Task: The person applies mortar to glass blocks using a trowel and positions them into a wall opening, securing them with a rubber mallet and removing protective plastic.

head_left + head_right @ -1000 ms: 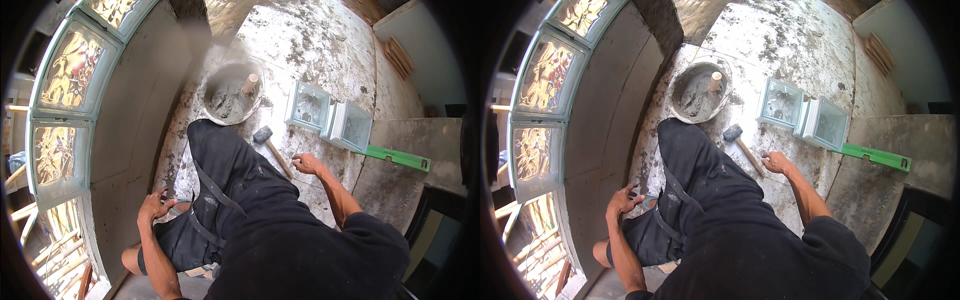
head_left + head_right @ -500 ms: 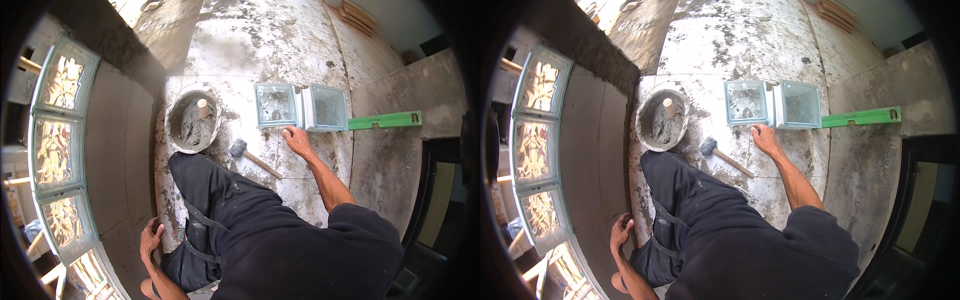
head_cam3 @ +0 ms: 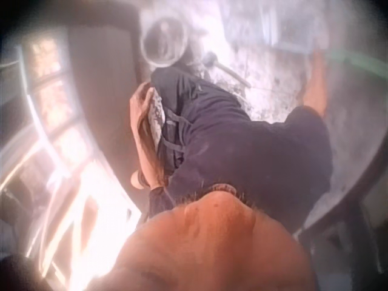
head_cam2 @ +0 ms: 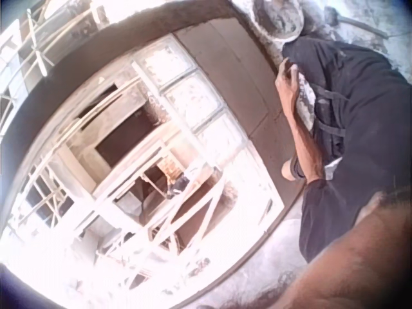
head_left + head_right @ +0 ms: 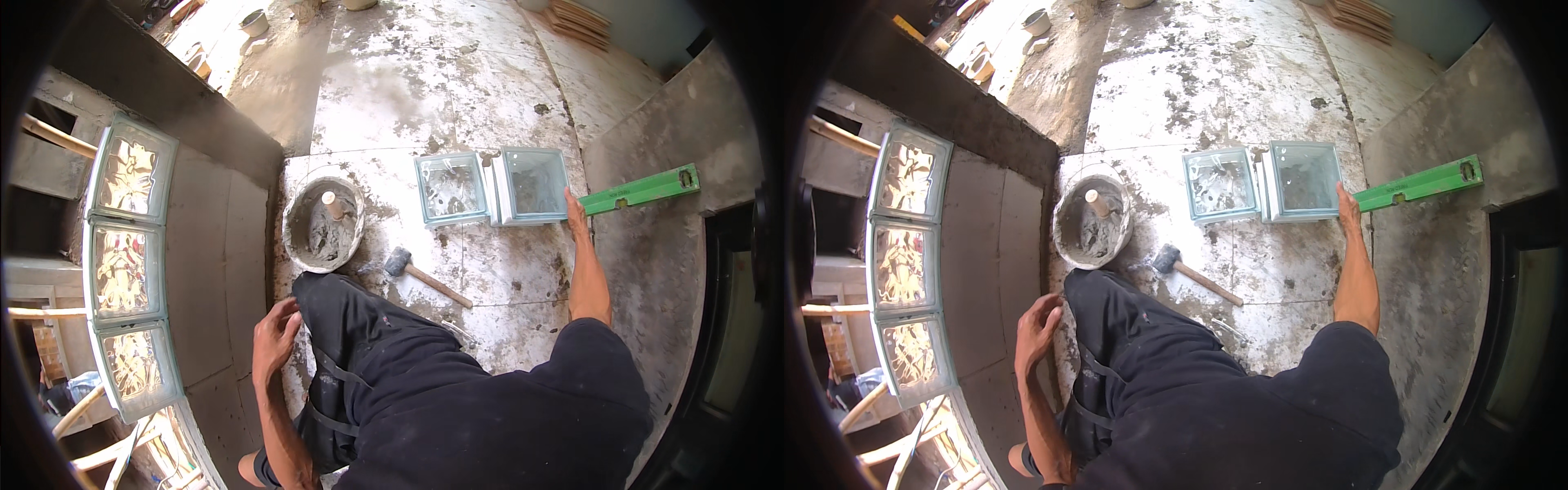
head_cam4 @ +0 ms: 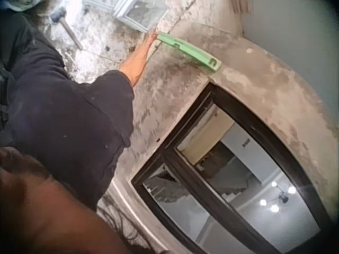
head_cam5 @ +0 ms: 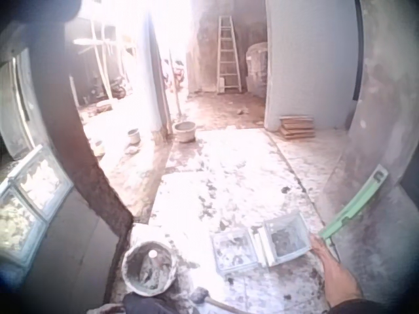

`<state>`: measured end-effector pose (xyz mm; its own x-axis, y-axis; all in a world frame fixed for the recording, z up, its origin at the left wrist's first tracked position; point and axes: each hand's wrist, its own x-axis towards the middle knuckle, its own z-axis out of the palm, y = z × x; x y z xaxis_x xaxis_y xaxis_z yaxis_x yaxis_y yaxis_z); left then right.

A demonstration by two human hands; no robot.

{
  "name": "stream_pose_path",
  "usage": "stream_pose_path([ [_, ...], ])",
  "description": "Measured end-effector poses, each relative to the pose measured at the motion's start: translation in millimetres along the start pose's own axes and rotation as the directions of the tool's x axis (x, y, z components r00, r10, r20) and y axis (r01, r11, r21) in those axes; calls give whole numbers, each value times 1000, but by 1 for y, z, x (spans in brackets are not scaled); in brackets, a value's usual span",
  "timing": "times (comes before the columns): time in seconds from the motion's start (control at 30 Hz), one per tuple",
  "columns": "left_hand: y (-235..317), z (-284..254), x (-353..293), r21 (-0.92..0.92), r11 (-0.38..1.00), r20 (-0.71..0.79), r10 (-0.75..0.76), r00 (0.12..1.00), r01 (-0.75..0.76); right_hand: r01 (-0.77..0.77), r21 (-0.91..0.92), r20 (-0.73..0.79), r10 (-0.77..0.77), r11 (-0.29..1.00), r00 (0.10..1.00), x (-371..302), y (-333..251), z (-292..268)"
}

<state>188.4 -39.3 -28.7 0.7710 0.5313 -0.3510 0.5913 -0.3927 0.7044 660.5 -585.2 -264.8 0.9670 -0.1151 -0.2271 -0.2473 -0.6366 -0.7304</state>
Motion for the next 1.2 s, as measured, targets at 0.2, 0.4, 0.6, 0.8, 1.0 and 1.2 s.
stream_pose_path([
  [0.2,53,73,72,-143,976,220,192,956,-163,-138,71,-129,146,988,981,-31,21,20],
  [0.4,89,108,93,-135,979,381,194,904,-153,-97,476,-114,171,874,979,-87,3,39],
  [0.6,78,115,103,-125,984,431,167,887,-125,-448,811,386,232,376,893,-102,-4,55],
  [0.8,54,108,108,-124,990,446,114,888,-65,-524,777,472,230,347,851,-103,-7,72],
  [1.0,25,98,113,-242,970,409,135,902,-35,-378,891,383,31,253,923,-95,14,90],
  [1.2,24,78,109,-300,953,434,97,896,42,-321,916,297,133,241,946,-154,-7,88],
])
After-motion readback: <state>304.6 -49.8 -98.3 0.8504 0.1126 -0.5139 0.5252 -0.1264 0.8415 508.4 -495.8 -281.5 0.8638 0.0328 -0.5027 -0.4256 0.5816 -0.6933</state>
